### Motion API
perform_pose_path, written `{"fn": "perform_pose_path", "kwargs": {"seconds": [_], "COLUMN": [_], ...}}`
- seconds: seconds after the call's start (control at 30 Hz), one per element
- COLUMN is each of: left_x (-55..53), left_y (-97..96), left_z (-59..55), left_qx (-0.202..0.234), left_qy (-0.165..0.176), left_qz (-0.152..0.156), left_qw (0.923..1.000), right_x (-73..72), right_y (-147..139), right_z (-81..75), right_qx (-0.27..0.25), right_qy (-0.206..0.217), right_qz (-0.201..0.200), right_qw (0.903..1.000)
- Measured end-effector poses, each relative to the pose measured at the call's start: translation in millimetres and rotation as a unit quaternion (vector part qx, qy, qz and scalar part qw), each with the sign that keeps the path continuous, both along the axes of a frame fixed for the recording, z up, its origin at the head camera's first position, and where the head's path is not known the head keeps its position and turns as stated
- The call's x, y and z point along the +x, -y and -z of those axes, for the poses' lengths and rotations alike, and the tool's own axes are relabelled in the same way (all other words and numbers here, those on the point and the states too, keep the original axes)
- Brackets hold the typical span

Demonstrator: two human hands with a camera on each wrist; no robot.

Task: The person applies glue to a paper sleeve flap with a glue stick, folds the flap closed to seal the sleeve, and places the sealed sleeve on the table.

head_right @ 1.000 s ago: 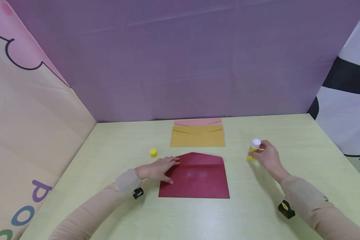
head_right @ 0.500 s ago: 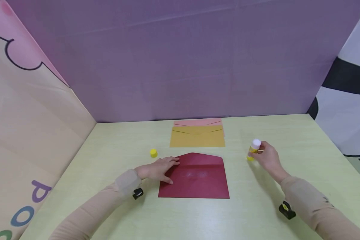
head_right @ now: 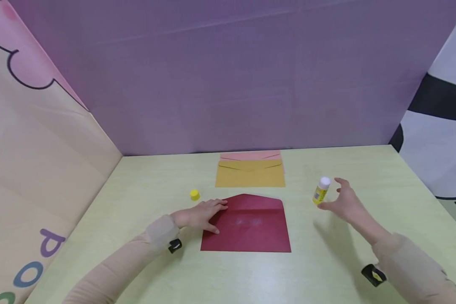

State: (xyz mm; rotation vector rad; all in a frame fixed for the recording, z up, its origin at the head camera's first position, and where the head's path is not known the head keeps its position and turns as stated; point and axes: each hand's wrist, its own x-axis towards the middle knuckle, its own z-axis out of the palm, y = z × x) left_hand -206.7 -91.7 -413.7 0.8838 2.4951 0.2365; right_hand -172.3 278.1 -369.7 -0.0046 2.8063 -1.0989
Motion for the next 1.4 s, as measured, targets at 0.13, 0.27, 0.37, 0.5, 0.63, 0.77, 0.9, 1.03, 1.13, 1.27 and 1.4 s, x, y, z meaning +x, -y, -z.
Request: {"fn": "perform_pose_path", "kwargs": {"seconds": [0.13, 0.27, 0.37, 0.5, 0.63, 0.77, 0.9, 1.03, 1.13, 1.27, 1.4], "left_x": [0.0, 0.0, 0.4, 0.8, 0.4, -0.1, -0.3, -0.8, -0.7, -0.5, -0.5], "left_y": [-0.1, -0.1, -0.2, 0.2, 0.6, 0.7, 1.0, 1.3, 1.3, 0.9, -0.3], "left_z": [-0.5, -0.6, -0.6, -0.8, 0.1, 1.3, 1.3, 1.4, 1.8, 1.8, 0.5], "left_qx": [-0.002, -0.001, 0.000, 0.000, 0.000, 0.000, 0.000, 0.003, 0.004, 0.004, 0.002], "left_qy": [-0.001, -0.001, 0.001, 0.000, -0.001, -0.002, -0.003, -0.002, -0.001, -0.006, -0.013], "left_qz": [-0.001, -0.001, -0.002, -0.002, 0.000, 0.000, 0.000, 0.000, 0.000, 0.003, 0.005], "left_qw": [1.0000, 1.0000, 1.0000, 1.0000, 1.0000, 1.0000, 1.0000, 1.0000, 1.0000, 1.0000, 0.9999], "right_x": [10.3, 19.8, 23.3, 22.4, 17.1, 10.3, 3.9, -2.0, -4.9, -8.0, -12.5], "right_y": [8, 20, 32, 46, 56, 61, 68, 76, 81, 84, 85], "right_z": [-9.0, -10.9, -8.5, -2.0, 8.7, 17.7, 23.3, 29.0, 32.1, 35.9, 41.6], "right_qx": [0.055, 0.116, 0.137, 0.141, 0.132, 0.117, 0.094, 0.080, 0.074, 0.071, 0.080], "right_qy": [-0.084, -0.234, -0.304, -0.297, -0.267, -0.212, -0.144, -0.092, -0.068, -0.059, -0.070], "right_qz": [-0.002, -0.013, -0.036, -0.081, -0.128, -0.172, -0.206, -0.226, -0.243, -0.268, -0.285], "right_qw": [0.9949, 0.9652, 0.9421, 0.9409, 0.9460, 0.9550, 0.9633, 0.9664, 0.9648, 0.9591, 0.9528]}}
